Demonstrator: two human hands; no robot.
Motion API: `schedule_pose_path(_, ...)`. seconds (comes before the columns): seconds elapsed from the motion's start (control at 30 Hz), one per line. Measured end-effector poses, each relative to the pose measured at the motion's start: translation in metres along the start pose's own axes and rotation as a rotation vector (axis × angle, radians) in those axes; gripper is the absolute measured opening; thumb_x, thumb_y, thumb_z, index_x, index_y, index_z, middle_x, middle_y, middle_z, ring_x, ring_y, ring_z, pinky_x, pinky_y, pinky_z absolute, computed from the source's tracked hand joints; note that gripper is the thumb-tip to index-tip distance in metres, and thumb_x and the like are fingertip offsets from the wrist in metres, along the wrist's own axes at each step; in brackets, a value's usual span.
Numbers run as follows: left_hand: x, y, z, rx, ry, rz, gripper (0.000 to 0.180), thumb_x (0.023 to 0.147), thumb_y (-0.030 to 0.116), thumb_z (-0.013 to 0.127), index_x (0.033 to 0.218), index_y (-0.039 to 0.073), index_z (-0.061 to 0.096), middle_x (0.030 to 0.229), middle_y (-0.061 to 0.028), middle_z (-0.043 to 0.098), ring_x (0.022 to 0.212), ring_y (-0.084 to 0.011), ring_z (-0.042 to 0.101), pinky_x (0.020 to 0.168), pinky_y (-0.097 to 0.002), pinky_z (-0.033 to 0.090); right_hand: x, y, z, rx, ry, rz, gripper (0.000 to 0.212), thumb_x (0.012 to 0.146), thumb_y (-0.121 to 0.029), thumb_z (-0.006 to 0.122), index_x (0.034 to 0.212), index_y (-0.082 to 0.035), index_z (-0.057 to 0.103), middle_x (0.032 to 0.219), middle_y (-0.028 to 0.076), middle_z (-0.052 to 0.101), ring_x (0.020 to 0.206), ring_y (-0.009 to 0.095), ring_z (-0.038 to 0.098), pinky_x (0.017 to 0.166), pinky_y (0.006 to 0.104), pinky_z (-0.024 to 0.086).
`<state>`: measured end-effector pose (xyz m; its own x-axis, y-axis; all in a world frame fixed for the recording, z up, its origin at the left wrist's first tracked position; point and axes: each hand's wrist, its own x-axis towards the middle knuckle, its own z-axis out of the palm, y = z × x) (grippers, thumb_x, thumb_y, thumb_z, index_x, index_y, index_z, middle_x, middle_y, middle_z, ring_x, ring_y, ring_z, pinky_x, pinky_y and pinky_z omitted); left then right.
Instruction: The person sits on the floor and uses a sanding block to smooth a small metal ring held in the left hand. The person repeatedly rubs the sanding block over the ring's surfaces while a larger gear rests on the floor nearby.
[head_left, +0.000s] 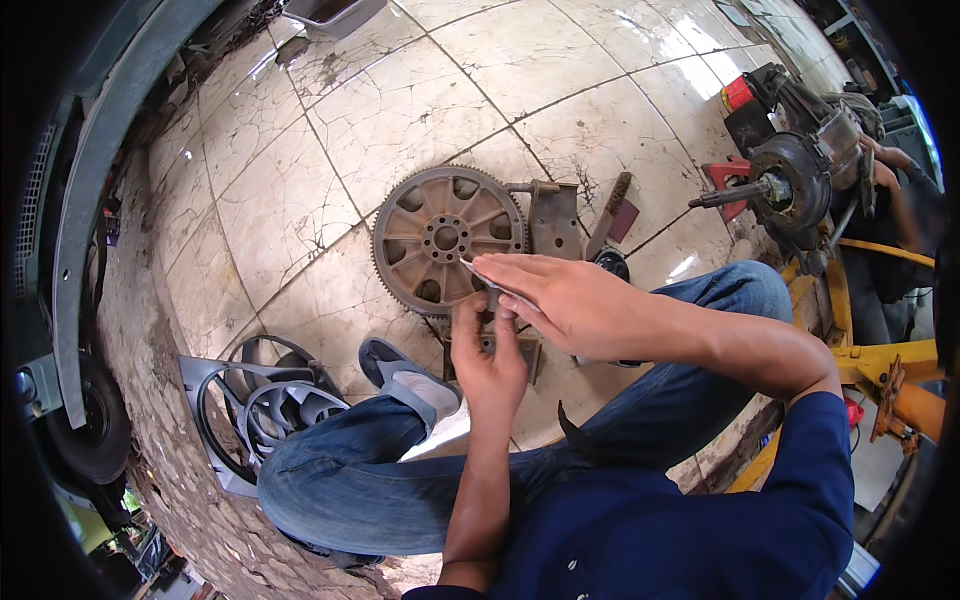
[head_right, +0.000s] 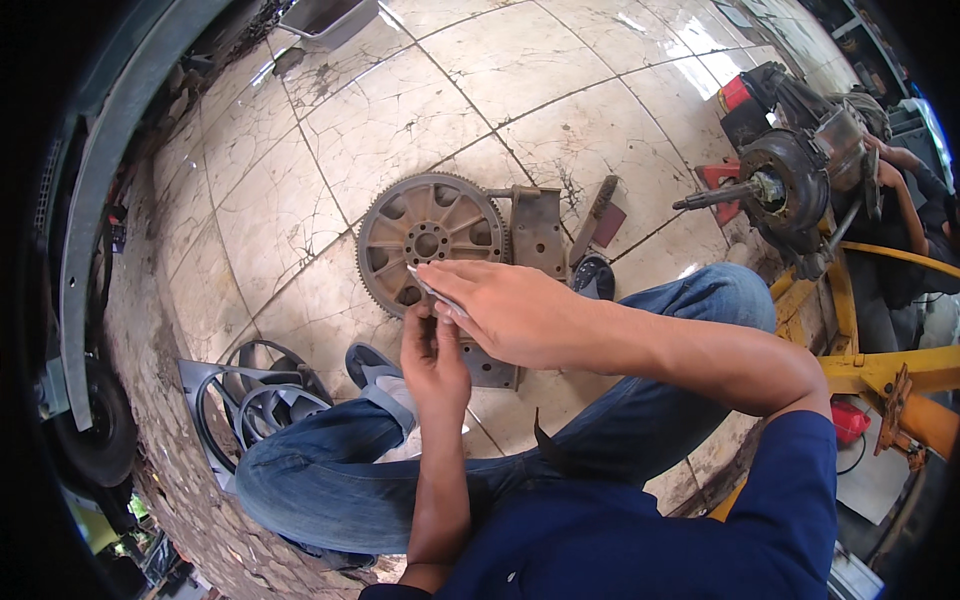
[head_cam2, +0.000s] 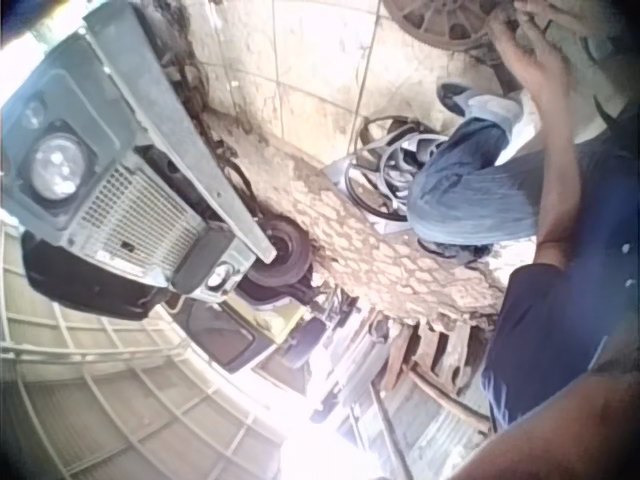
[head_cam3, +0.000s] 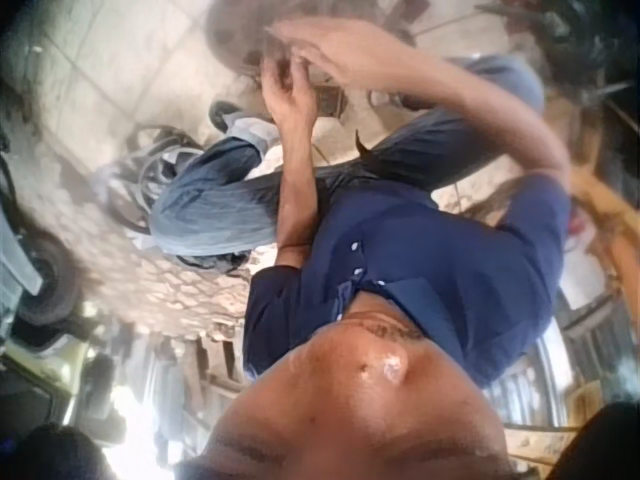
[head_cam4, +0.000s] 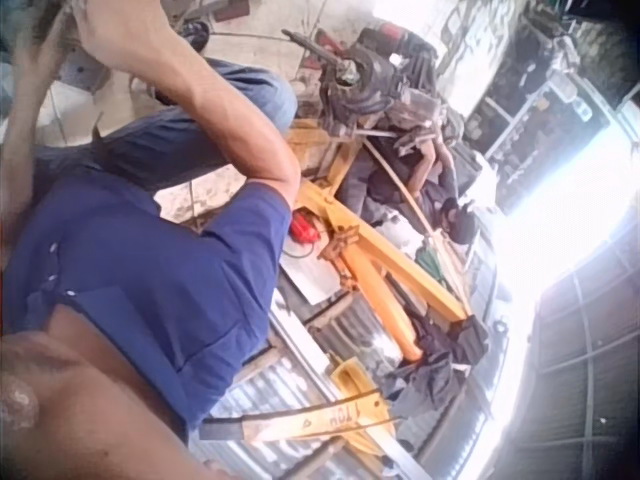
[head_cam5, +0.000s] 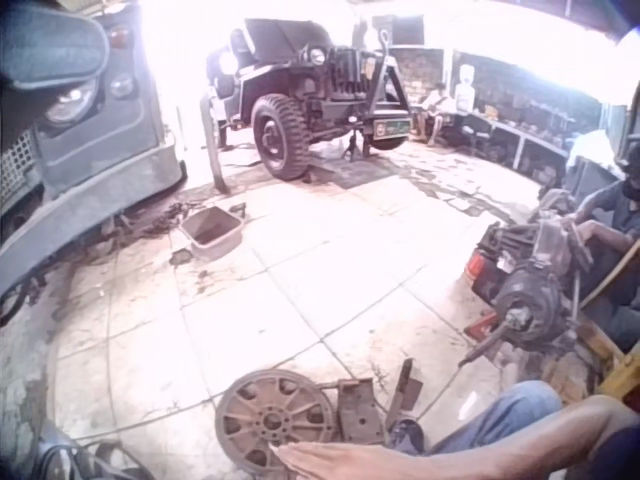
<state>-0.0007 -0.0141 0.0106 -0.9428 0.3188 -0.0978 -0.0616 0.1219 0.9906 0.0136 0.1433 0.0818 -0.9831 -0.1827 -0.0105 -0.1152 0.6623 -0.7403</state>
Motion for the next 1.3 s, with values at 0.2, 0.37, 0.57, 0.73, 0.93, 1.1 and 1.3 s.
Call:
schedule_pose_path(0.2,-0.008,-0.002,0.007,0.012,0.002,0.042,0.016,0.093,0.007,0.06,0.104,-0.003,0.056,0.099,-0.0166,0.059,0.091,-0.0309,0.059,0.085,-0.0348,0.046,0.0,-0.002,-0.001,0.022,-0.024,0.03,0.043,0.099,-0.016,0.048,0.134,0.007,0.047,0.131,0.024,0.057,0.123,0.037,0.055,0.101,0.0413,0.047)
schedule_pose_path(0.37,-0.005,-0.014,0.003,0.097,0.044,0.046,0.014,0.098,0.008,0.056,0.109,-0.001,0.055,0.099,-0.0081,0.059,0.088,-0.016,0.056,0.077,-0.0262,0.045,-0.001,-0.002,0.001,-0.019,0.043,-0.018,0.041,0.099,-0.016,0.047,0.132,0.008,0.049,0.128,0.025,0.058,0.119,0.038,0.057,0.098,0.0416,0.048)
schedule_pose_path(0.57,-0.004,-0.005,0.005,0.133,-0.022,0.067,0.014,0.102,0.009,0.052,0.111,0.0,0.055,0.1,-0.0041,0.06,0.089,-0.0081,0.055,0.074,-0.0234,0.045,0.001,-0.001,-0.002,0.02,-0.001,0.051,0.039,0.099,-0.016,0.047,0.13,0.008,0.05,0.127,0.025,0.058,0.117,0.038,0.057,0.097,0.0417,0.048)
schedule_pose_path(0.73,-0.01,-0.005,0.009,0.112,-0.002,0.081,0.015,0.102,0.012,0.054,0.11,0.0,0.056,0.1,-0.0048,0.06,0.092,-0.0091,0.055,0.079,-0.0232,0.045,0.0,0.0,0.003,-0.026,-0.002,0.01,0.04,0.099,-0.016,0.048,0.131,0.007,0.049,0.127,0.025,0.058,0.116,0.038,0.058,0.097,0.042,0.048)
schedule_pose_path(0.93,0.0,0.005,0.003,-0.007,0.051,-0.062,0.014,0.102,0.013,0.054,0.109,0.001,0.057,0.085,0.0004,0.058,0.07,-0.004,0.051,0.06,-0.0204,0.042,0.001,0.003,0.0,-0.055,0.032,-0.073,0.042,0.098,-0.016,0.049,0.133,0.007,0.048,0.13,0.024,0.057,0.12,0.037,0.056,0.1,0.0416,0.047)
schedule_pose_path(1.1,-0.008,0.007,0.007,-0.025,0.033,-0.114,0.015,0.101,0.015,0.056,0.107,0.0,0.057,0.077,-0.0007,0.058,0.061,-0.004,0.049,0.055,-0.0209,0.04,0.003,-0.001,-0.001,-0.026,0.02,-0.048,0.042,0.098,-0.017,0.05,0.133,0.006,0.049,0.132,0.024,0.056,0.123,0.037,0.054,0.101,0.041,0.046)
schedule_pose_path(1.3,-0.003,0.008,0.007,-0.267,0.094,-0.183,0.014,0.102,0.014,0.055,0.105,0.001,0.059,0.072,0.0018,0.057,0.056,-0.0018,0.045,0.05,-0.0202,0.037,0.0,-0.002,0.006,-0.058,0.051,-0.065,0.041,0.099,-0.018,0.05,0.132,0.006,0.05,0.134,0.025,0.055,0.124,0.038,0.054,0.104,0.0408,0.045)
